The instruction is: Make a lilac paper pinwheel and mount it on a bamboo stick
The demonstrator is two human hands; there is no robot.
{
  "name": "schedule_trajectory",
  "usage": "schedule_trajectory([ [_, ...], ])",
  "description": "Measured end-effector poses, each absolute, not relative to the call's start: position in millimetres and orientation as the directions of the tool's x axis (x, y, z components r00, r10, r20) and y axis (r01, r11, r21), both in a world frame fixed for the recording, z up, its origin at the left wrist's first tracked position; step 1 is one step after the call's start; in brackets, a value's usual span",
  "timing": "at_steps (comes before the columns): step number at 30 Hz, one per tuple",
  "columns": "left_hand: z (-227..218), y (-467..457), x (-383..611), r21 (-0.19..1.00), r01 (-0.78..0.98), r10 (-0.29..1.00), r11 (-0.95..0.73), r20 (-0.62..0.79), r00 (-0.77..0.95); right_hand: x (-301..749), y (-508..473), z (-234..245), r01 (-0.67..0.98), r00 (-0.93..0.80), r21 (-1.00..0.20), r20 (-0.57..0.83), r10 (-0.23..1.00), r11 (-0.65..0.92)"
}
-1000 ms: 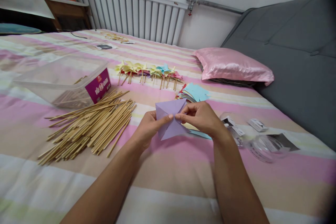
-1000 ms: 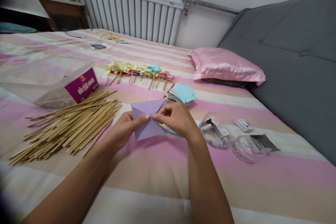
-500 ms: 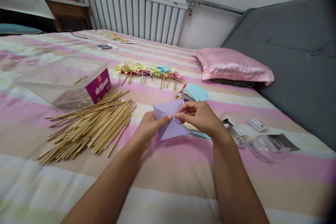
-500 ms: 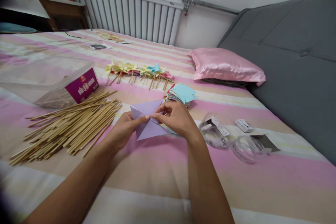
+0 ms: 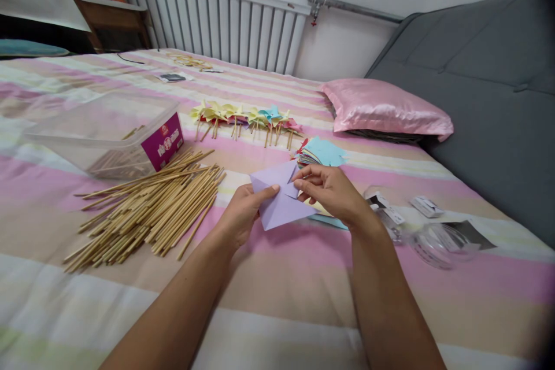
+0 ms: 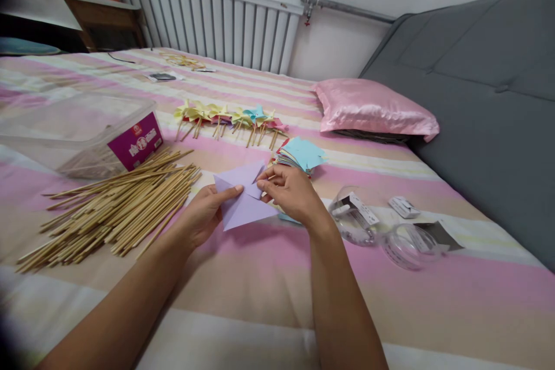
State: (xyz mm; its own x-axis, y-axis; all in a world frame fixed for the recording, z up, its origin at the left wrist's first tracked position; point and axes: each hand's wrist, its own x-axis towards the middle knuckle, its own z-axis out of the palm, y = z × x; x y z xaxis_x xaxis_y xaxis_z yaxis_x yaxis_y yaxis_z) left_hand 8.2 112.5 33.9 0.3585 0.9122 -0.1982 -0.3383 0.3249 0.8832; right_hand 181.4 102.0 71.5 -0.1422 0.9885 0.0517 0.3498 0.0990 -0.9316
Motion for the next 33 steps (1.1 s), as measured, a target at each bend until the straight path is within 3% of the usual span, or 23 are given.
schedule_trajectory([
  [8, 35, 113, 7, 0.868, -0.367, 0.912, 0.334, -0.199, 0.36, 183, 104, 69, 0.287, -0.175, -0.955, 0.028, 0.984, 0.078],
  [16, 36, 110, 9, 0.895, -0.373, 0.932, 0.246, -0.113, 0.344, 183, 106, 66, 0.105, -0.157, -0.989, -0.121, 0.98, -0.105],
  [20, 34, 112, 12, 0.952, -0.272, 0.972, 0.14, -0.079, 0.221, 184, 109, 61, 0.003, -0.216, -0.987, -0.156, 0.964, -0.159],
  [22, 34, 113, 12, 0.983, -0.184, 0.997, 0.014, 0.0, 0.072, 184, 111, 59, -0.048, -0.231, -0.984, -0.157, 0.96, -0.173],
  [24, 37, 113, 10, 0.983, -0.043, 0.977, -0.178, 0.172, -0.128, 184, 112, 58, -0.101, -0.241, -0.977, -0.161, 0.957, -0.189],
  [27, 44, 108, 7, 0.876, 0.241, 0.813, -0.418, 0.479, -0.332, 184, 114, 55, -0.142, -0.252, -0.968, -0.165, 0.954, -0.205],
  [29, 47, 104, 7, 0.819, 0.31, 0.77, -0.483, 0.565, -0.295, 182, 114, 53, -0.142, -0.267, -0.971, -0.147, 0.952, -0.19],
  [33, 46, 100, 12, 0.882, 0.194, 0.896, -0.429, 0.444, -0.035, 177, 113, 52, -0.101, -0.285, -0.98, -0.134, 0.949, -0.169],
])
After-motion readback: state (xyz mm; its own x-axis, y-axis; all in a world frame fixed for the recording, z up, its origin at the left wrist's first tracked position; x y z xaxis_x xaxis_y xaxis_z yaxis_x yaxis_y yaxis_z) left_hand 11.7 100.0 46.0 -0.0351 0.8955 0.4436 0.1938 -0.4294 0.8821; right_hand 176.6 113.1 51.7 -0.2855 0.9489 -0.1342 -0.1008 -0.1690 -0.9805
